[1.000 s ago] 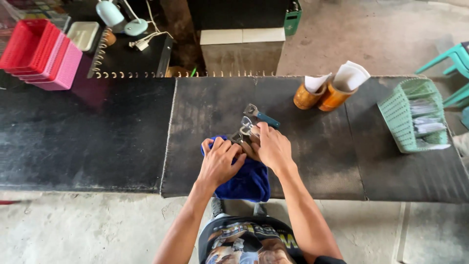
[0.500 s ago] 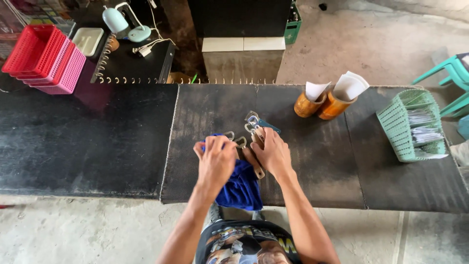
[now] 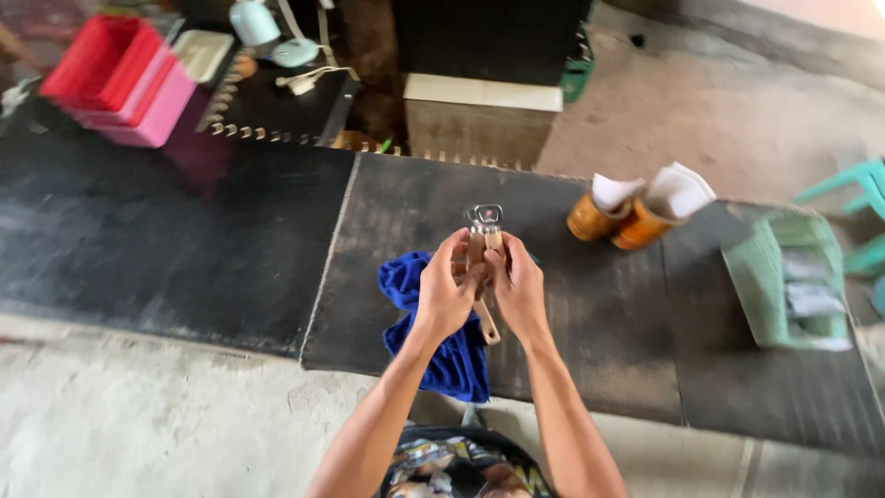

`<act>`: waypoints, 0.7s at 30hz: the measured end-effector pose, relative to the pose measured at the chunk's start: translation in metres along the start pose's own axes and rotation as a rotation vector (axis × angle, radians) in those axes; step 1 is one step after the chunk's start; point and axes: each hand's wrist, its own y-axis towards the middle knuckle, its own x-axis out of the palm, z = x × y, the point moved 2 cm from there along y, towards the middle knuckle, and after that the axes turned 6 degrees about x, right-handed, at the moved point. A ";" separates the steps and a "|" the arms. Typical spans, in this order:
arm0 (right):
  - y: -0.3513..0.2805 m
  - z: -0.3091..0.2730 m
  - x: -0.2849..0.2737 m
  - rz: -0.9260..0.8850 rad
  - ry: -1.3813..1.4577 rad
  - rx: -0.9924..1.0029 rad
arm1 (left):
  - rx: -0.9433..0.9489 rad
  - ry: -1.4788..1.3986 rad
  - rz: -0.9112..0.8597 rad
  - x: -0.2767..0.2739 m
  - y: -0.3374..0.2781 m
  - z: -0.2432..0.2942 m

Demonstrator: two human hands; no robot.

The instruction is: Cleaning bottle openers, wiping the bar counter, and rinsing a cleaning cloth in a sink.

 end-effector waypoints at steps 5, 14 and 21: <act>-0.001 -0.024 0.026 -0.067 0.165 0.083 | 0.049 0.004 0.156 -0.044 -0.017 0.008; -0.020 -0.069 0.120 -0.201 0.048 -0.166 | -0.037 0.131 0.339 -0.185 -0.051 0.011; -0.028 -0.110 0.233 -0.268 0.093 0.004 | 0.113 0.014 0.384 -0.321 -0.075 0.013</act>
